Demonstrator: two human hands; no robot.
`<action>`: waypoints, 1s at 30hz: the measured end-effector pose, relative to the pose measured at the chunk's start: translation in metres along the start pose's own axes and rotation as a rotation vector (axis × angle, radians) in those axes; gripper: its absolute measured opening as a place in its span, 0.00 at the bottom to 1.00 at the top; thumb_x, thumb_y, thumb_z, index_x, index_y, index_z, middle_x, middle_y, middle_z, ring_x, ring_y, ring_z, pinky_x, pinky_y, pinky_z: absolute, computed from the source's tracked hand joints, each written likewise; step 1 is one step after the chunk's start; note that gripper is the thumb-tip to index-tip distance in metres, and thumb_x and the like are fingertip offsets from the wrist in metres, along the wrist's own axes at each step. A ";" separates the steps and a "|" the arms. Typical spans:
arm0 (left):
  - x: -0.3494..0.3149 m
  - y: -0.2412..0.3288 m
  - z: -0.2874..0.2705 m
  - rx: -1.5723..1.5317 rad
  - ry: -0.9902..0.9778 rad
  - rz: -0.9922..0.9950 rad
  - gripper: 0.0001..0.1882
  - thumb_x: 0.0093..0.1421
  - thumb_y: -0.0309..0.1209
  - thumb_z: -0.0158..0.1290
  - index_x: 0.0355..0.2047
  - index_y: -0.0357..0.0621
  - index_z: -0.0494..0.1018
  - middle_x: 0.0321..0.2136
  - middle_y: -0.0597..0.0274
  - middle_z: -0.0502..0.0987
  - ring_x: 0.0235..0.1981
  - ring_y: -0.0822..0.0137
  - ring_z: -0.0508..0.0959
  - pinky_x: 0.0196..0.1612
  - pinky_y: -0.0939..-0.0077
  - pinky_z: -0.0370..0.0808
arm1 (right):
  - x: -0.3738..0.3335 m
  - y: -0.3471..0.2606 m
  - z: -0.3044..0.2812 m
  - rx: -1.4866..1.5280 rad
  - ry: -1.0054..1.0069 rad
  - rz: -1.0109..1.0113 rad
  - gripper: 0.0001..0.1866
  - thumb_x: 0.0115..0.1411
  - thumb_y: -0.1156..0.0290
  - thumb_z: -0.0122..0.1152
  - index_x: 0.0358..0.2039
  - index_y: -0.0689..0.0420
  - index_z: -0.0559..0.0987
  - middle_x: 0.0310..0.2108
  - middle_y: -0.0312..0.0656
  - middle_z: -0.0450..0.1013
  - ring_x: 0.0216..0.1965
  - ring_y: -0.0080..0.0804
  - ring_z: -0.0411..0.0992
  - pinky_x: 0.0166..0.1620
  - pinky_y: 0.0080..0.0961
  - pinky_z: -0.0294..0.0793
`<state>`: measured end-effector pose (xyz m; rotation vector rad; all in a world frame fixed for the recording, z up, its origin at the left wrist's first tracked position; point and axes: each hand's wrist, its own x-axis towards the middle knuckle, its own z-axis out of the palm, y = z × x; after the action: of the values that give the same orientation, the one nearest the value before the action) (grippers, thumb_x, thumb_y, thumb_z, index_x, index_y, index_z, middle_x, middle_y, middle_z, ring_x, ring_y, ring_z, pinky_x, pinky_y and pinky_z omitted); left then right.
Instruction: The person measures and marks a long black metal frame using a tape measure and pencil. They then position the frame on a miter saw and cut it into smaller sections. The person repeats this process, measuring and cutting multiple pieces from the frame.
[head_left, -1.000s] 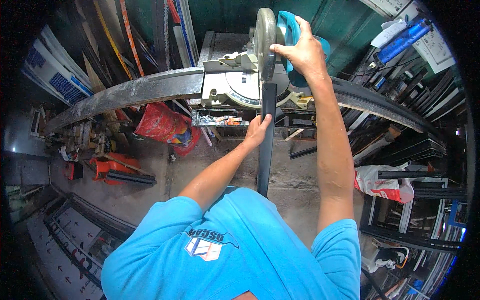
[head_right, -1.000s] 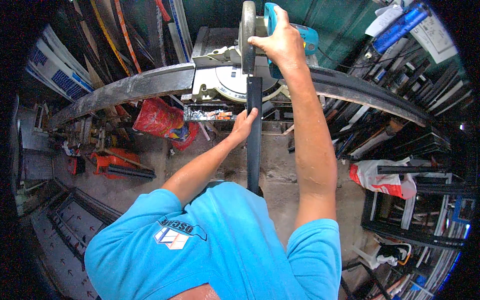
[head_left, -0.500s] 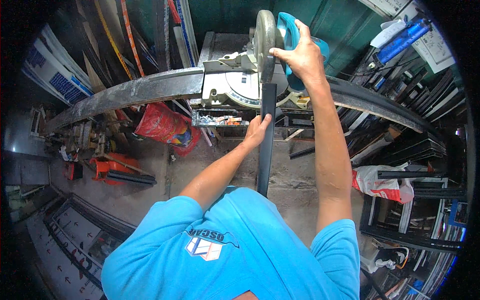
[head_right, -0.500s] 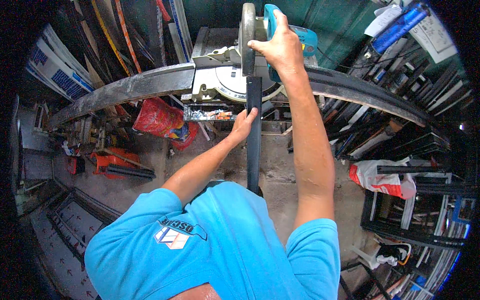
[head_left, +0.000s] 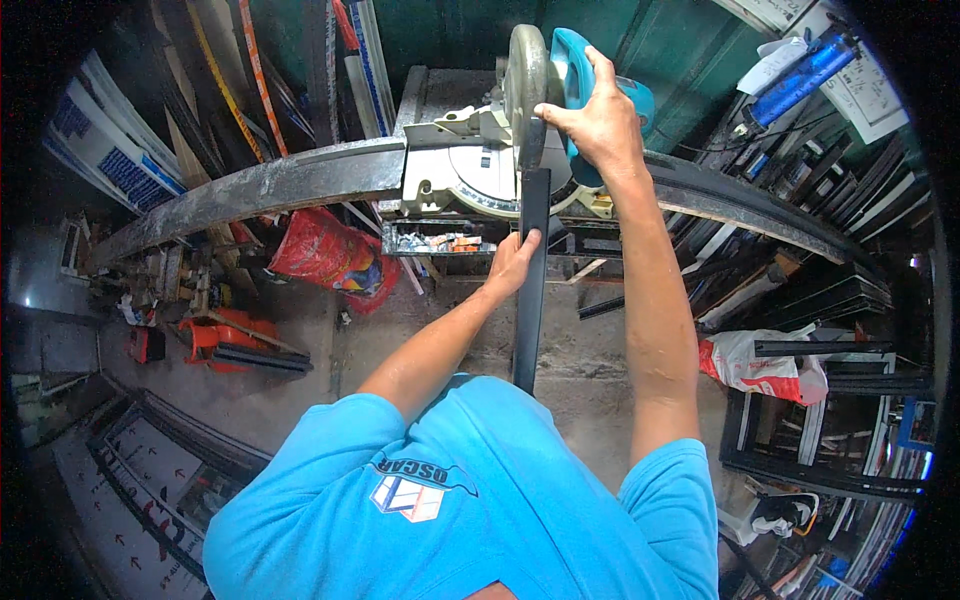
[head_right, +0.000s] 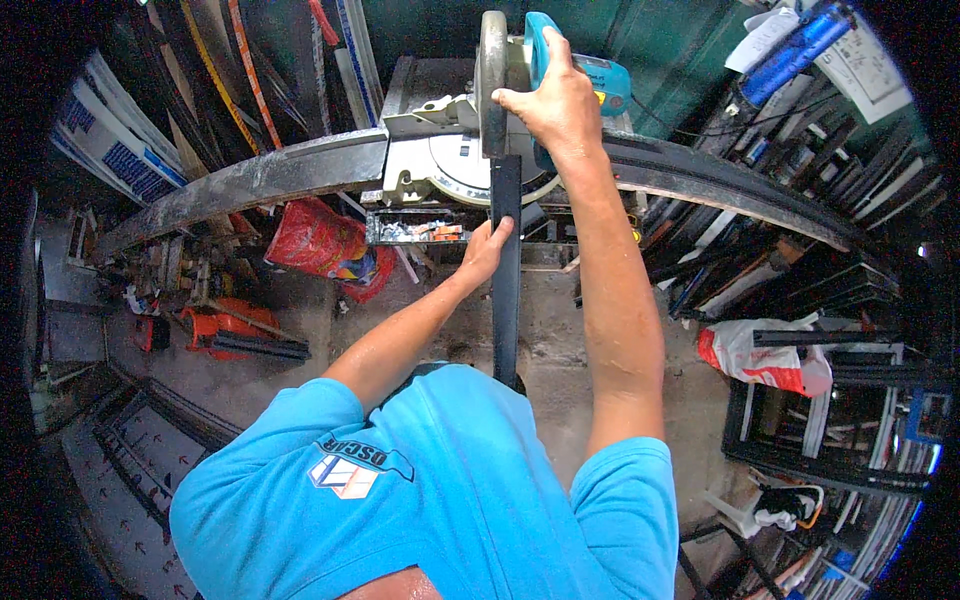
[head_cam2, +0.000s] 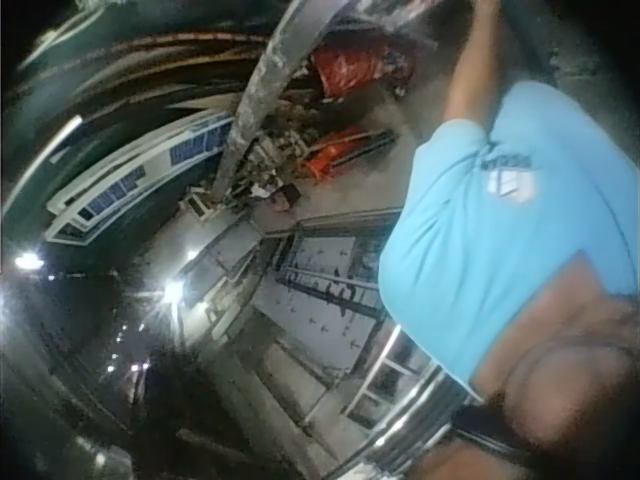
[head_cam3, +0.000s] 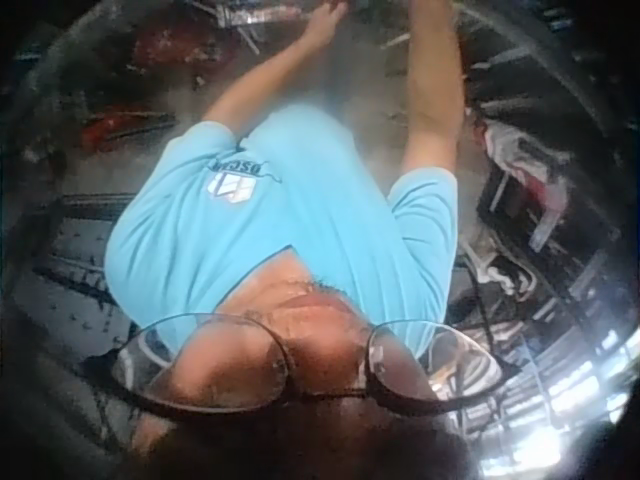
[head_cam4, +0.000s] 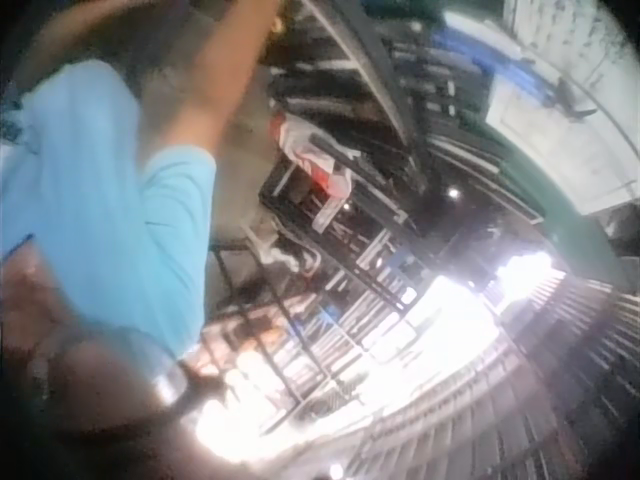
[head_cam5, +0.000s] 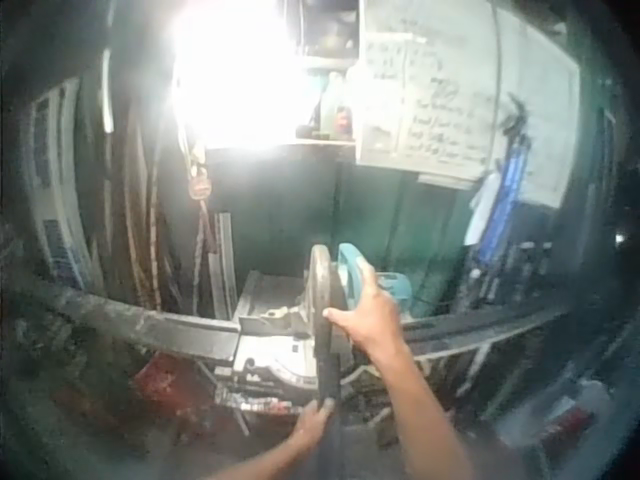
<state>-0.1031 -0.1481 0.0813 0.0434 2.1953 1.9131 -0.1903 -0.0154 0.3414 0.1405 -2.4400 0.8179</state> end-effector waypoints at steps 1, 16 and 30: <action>-0.001 0.002 0.001 0.022 -0.001 0.010 0.32 0.69 0.58 0.47 0.28 0.37 0.70 0.23 0.61 0.72 0.29 0.65 0.71 0.34 0.61 0.69 | -0.001 0.001 0.000 0.003 0.004 -0.001 0.54 0.40 0.54 0.82 0.66 0.54 0.63 0.46 0.65 0.78 0.49 0.61 0.78 0.52 0.45 0.79; -0.002 0.004 0.001 -0.037 0.000 -0.011 0.31 0.70 0.56 0.47 0.30 0.36 0.71 0.24 0.61 0.73 0.29 0.66 0.71 0.36 0.63 0.69 | -0.007 0.005 0.004 0.002 -0.005 0.024 0.56 0.41 0.53 0.83 0.67 0.53 0.62 0.36 0.58 0.81 0.42 0.53 0.81 0.49 0.41 0.79; 0.001 -0.004 0.001 -0.027 0.011 -0.016 0.31 0.70 0.58 0.47 0.28 0.37 0.69 0.24 0.60 0.71 0.30 0.65 0.70 0.36 0.62 0.68 | -0.011 0.004 0.006 -0.001 0.023 -0.004 0.56 0.41 0.53 0.83 0.68 0.53 0.62 0.39 0.61 0.81 0.43 0.56 0.81 0.49 0.43 0.78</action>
<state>-0.1032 -0.1471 0.0767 0.0100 2.1699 1.9386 -0.1851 -0.0165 0.3299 0.1347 -2.4176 0.8117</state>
